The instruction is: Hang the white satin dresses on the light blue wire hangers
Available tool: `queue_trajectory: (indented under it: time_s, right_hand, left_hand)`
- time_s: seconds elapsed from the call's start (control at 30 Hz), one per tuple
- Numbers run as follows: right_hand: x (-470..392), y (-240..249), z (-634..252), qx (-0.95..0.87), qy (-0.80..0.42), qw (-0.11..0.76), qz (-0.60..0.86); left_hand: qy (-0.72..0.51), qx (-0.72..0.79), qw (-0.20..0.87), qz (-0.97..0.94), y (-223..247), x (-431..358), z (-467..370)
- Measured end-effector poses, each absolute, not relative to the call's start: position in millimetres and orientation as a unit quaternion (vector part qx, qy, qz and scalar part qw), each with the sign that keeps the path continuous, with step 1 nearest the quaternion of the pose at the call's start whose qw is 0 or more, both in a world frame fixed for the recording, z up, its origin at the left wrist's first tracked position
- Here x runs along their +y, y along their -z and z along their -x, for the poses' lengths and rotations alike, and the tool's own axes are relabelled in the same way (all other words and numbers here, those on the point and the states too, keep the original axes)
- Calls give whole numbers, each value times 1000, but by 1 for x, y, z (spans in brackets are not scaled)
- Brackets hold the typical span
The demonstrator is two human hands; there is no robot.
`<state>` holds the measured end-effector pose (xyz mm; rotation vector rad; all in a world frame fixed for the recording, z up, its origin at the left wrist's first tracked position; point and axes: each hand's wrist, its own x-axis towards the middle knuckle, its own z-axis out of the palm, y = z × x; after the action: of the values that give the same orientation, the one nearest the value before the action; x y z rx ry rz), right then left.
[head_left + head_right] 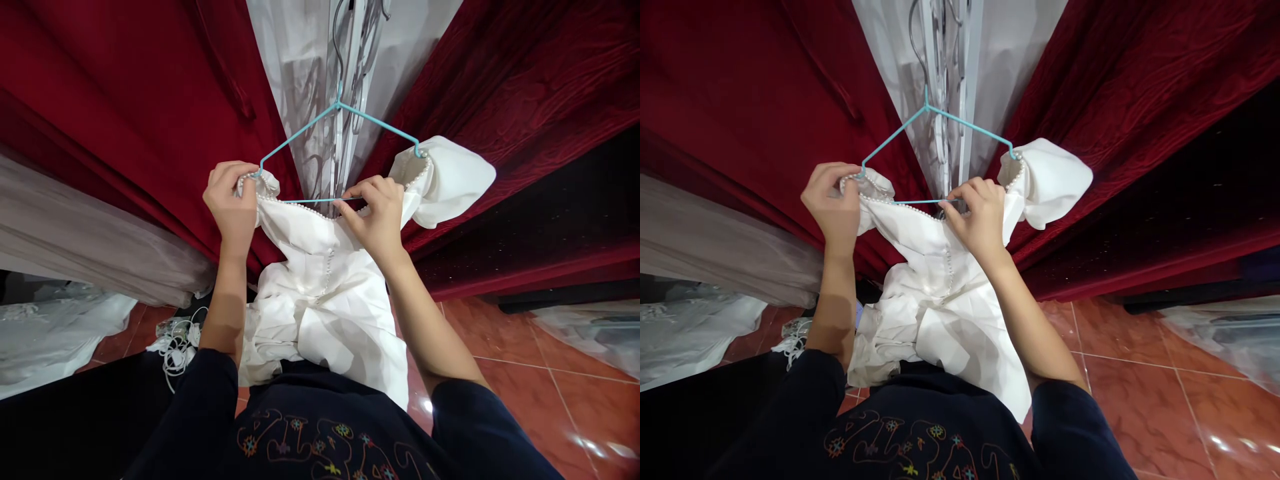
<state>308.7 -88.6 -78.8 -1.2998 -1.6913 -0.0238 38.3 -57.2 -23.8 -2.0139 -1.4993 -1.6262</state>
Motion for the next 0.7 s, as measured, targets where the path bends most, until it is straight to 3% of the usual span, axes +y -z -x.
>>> queue_trajectory:
  time_s: [0.17, 0.27, 0.47, 0.53, 0.7]
  right_hand:
    - [-80, 73, -309, -694, -20, 486, 531]
    - [-77, 73, -308, -687, -22, 489, 536]
    - [-74, 78, -311, -684, -21, 486, 544]
    - [-78, 78, -308, -685, -20, 492, 537]
    - [-96, 69, -300, -697, -28, 495, 519]
  left_hand:
    - [636, -487, 86, 592, 26, -43, 15]
    - [622, -564, -9, 543, 40, -56, 27]
    - [476, -613, -213, 594, 53, -103, -2]
    - [454, -569, -201, 655, 46, -111, -19]
    - [465, -431, -52, 772, 25, -101, -59]
